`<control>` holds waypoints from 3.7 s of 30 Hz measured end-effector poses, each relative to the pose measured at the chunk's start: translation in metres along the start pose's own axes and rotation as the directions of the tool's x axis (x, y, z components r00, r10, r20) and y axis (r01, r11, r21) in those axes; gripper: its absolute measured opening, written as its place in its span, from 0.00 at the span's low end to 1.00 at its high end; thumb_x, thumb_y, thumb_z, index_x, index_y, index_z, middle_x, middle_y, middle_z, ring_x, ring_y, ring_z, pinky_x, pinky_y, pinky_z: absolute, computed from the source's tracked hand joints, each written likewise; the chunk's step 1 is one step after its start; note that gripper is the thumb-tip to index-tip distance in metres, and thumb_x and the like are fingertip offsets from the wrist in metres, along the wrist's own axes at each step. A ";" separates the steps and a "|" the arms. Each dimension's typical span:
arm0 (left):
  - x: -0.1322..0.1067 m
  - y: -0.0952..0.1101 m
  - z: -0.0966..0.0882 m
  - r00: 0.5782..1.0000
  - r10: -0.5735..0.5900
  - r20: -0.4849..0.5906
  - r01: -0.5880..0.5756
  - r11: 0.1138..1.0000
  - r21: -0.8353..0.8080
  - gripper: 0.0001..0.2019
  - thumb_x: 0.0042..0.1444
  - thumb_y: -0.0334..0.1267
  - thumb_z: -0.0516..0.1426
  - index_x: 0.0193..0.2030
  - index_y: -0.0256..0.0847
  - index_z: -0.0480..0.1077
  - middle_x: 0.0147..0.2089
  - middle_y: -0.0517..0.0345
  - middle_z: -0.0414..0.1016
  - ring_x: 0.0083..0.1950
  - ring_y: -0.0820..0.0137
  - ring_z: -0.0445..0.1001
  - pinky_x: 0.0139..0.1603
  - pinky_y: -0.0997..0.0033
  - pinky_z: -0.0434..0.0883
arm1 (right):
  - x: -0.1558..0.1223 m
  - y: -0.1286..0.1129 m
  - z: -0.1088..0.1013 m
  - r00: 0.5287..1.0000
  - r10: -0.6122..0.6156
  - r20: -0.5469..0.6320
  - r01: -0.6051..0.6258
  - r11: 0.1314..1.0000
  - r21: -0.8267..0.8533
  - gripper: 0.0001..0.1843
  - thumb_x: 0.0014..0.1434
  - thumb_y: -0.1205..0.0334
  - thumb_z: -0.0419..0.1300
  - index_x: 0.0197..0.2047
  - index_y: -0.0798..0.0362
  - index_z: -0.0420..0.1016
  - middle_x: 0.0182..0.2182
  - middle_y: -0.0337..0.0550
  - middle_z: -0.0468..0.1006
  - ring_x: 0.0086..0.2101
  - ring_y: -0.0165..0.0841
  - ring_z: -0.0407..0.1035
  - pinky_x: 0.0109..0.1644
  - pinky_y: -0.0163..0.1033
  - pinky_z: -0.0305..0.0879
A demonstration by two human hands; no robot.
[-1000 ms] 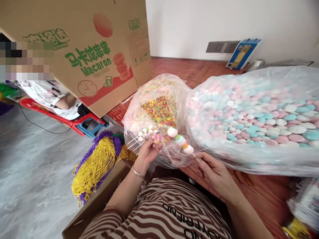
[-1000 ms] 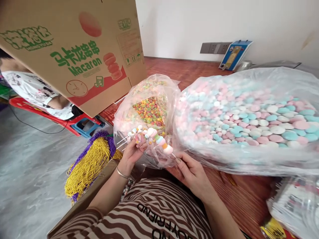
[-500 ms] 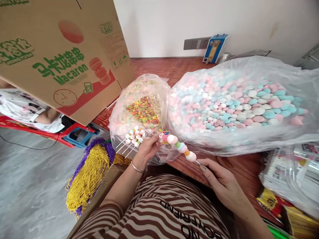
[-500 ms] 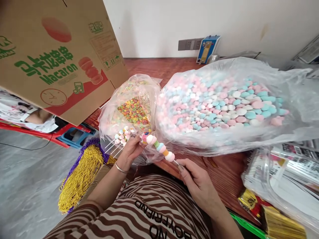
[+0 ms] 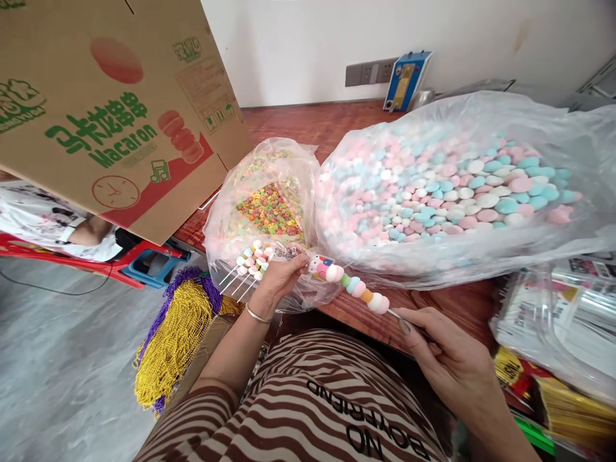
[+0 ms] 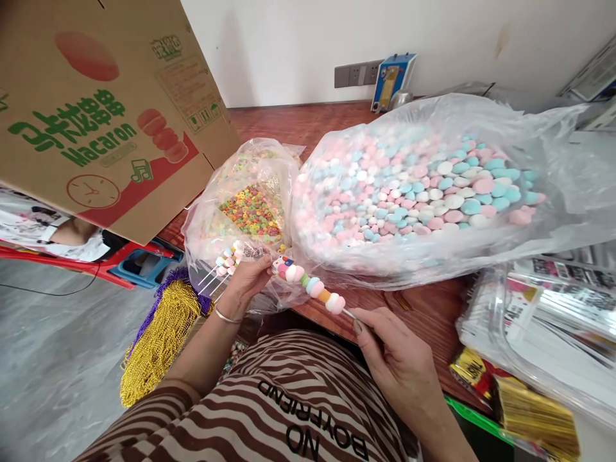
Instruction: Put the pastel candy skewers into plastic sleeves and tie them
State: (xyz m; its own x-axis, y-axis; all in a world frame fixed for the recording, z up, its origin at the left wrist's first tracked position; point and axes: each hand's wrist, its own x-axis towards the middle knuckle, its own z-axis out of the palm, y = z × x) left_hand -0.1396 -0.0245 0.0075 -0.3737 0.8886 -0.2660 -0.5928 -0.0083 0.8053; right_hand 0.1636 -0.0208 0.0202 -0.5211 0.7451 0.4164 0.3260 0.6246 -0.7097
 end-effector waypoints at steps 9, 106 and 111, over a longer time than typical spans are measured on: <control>-0.003 -0.003 0.022 0.998 0.010 0.060 -0.017 0.993 0.114 0.22 0.30 0.42 0.78 0.23 0.35 0.72 0.22 0.65 0.69 0.24 0.78 0.65 0.25 0.76 0.62 | -0.008 0.000 -0.002 0.988 0.032 -0.154 -0.040 0.998 -0.049 0.10 0.68 0.67 0.59 0.49 0.46 0.77 0.38 0.42 0.82 0.36 0.34 0.77 0.39 0.37 0.72; -0.004 -0.044 0.128 0.886 -0.402 0.230 0.421 0.906 -0.040 0.23 0.58 0.58 0.63 0.29 0.38 0.68 0.21 0.64 0.66 0.24 0.74 0.69 0.35 0.69 0.76 | -0.017 0.014 0.042 0.932 0.247 -0.266 -0.199 0.960 0.196 0.09 0.69 0.61 0.58 0.37 0.53 0.75 0.21 0.34 0.69 0.21 0.27 0.59 0.27 0.35 0.55; -0.009 -0.044 0.132 0.899 -0.380 0.217 0.393 0.919 -0.019 0.23 0.58 0.58 0.64 0.29 0.38 0.68 0.24 0.62 0.69 0.27 0.73 0.72 0.39 0.66 0.78 | -0.015 0.019 0.040 0.939 -0.089 -0.333 -0.008 0.960 -0.280 0.04 0.67 0.68 0.60 0.40 0.54 0.77 0.19 0.35 0.69 0.21 0.28 0.61 0.33 0.39 0.58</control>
State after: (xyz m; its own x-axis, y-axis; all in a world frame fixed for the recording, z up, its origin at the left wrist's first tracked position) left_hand -0.0157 0.0286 0.0441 0.0438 0.9017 -0.4301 -0.7054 0.3327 0.6258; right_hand 0.1462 -0.0293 -0.0226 -0.2553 0.7217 0.6434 0.5380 0.6589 -0.5257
